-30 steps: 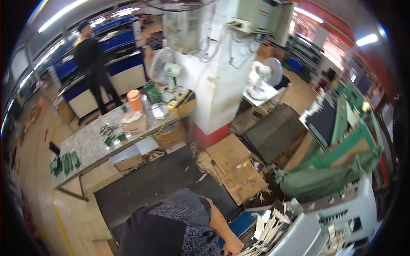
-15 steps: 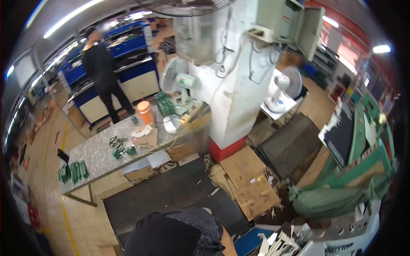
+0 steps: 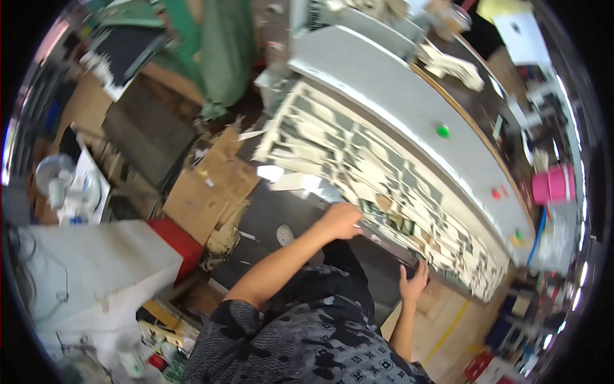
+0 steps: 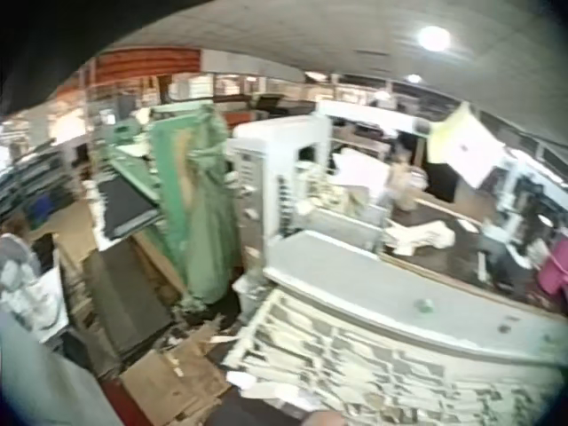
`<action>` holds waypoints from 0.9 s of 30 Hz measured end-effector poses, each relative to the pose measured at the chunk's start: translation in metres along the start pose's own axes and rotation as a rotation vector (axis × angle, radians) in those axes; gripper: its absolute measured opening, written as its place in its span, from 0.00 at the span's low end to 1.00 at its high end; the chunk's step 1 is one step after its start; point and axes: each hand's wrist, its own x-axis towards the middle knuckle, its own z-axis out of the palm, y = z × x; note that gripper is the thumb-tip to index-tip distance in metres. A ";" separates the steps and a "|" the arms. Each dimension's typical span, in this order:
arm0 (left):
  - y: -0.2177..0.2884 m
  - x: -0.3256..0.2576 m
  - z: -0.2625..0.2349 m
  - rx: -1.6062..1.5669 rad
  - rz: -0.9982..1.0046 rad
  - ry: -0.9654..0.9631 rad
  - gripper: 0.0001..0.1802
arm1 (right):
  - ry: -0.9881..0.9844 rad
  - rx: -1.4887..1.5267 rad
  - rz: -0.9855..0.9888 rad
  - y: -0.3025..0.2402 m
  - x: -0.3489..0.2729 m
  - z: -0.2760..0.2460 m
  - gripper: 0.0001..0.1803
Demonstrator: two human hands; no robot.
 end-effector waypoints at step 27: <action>-0.023 0.013 -0.007 -0.140 -0.149 0.636 0.15 | -0.409 0.158 -0.441 -0.103 0.159 -0.013 0.18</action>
